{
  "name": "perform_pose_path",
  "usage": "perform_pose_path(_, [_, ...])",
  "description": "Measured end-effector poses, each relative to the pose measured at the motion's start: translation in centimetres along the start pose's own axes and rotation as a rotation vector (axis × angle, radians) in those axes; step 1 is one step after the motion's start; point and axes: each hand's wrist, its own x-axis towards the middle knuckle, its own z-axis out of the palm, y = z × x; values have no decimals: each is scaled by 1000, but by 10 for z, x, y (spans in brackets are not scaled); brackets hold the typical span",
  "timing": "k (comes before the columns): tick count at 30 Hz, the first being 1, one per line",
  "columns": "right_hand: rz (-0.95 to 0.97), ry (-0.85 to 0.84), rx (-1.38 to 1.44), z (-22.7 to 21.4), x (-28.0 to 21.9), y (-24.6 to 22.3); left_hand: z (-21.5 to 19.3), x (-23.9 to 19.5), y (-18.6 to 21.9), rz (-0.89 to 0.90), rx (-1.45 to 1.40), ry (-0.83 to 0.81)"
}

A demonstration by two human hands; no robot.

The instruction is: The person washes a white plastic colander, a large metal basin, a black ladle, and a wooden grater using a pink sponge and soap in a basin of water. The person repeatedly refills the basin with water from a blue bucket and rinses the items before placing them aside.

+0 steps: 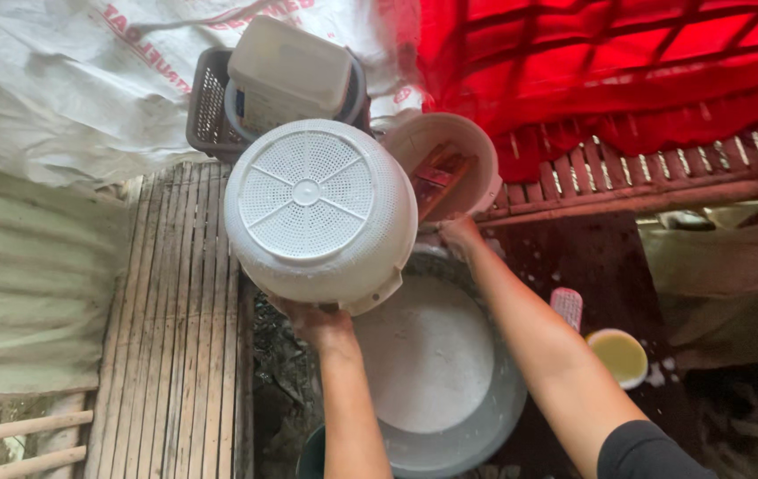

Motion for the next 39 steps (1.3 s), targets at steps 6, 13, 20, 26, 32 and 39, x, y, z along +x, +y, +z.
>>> perform_pose_path(6, [407, -284, 235, 35, 36, -15, 22, -2, -6, -55, 13, 89])
perform_pose_path(13, [426, -417, 387, 60, 55, -12, -8, 11, -20, -54, -85, 114])
perform_pose_path(20, [446, -371, 681, 49, 65, -5, 12, 3, 5, 113, 158, -46])
perform_pose_path(26, [416, -307, 970, -13, 34, 14, 45, 0, 20, 267, 218, -318])
perform_pose_path(32, [313, -219, 872, -104, -90, 1, 114, 0, 6, 365, 492, -853])
perform_pose_path(39, [195, -48, 937, -166, -169, 1, 147, 15, -64, 703, 1429, -995])
